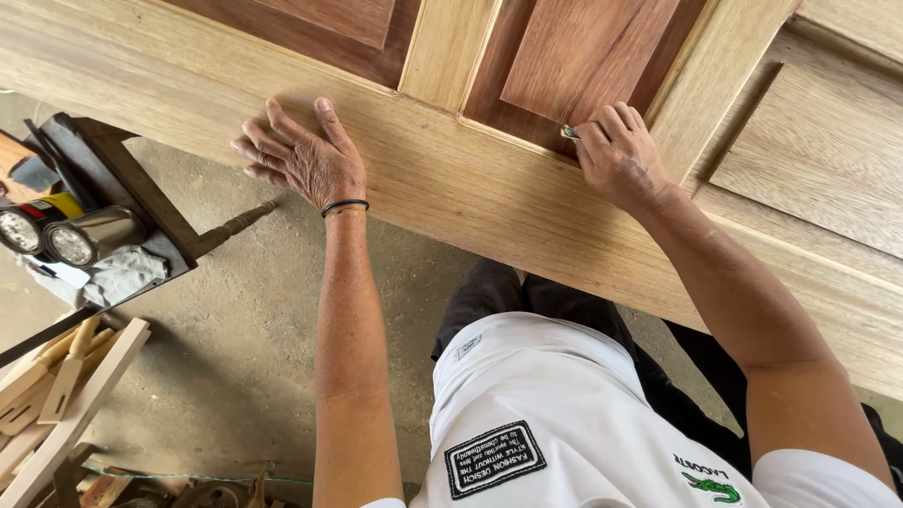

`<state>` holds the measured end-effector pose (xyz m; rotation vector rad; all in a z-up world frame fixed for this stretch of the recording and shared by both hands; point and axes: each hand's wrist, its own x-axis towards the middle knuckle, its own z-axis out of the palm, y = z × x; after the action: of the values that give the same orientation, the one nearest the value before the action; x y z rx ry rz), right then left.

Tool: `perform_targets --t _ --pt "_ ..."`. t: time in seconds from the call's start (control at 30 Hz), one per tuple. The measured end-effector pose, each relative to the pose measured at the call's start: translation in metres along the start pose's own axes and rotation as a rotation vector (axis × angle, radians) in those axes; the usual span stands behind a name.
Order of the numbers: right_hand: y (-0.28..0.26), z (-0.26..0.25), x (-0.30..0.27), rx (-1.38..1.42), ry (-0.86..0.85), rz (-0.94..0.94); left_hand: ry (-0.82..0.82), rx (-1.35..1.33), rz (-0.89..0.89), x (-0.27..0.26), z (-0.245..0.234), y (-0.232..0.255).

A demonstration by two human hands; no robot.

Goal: Sanding a wooden door with sandpaper

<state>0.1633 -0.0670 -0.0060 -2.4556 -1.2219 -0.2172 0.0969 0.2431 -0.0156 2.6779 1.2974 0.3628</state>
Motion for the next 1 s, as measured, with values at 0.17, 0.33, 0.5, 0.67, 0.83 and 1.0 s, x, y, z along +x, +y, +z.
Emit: perform_targets --t 0.17,0.33,0.5,0.67,0.83,1.0 --pt "-0.016 0.044 0.044 0.021 0.031 -0.01 0.032 0.0 0.017 -0.001 -0.001 0.0" --pt "-0.003 0.024 0.014 -0.065 -0.098 0.034 0.023 -0.009 0.013 -0.001 -0.003 0.0" --pt "-0.001 0.011 0.011 -0.063 0.037 -0.029 -0.048 -0.013 -0.015 -0.002 -0.008 0.002" --pt "-0.006 0.031 0.088 0.06 0.099 -0.087 -0.036 -0.058 -0.006 -0.002 -0.008 0.004" --pt "-0.005 0.011 0.049 0.191 -0.124 -0.071 -0.036 -0.027 -0.015 0.0 -0.004 0.001" --pt "0.008 0.006 0.009 -0.028 -0.146 -0.039 0.018 -0.011 0.0 -0.002 0.002 -0.001"
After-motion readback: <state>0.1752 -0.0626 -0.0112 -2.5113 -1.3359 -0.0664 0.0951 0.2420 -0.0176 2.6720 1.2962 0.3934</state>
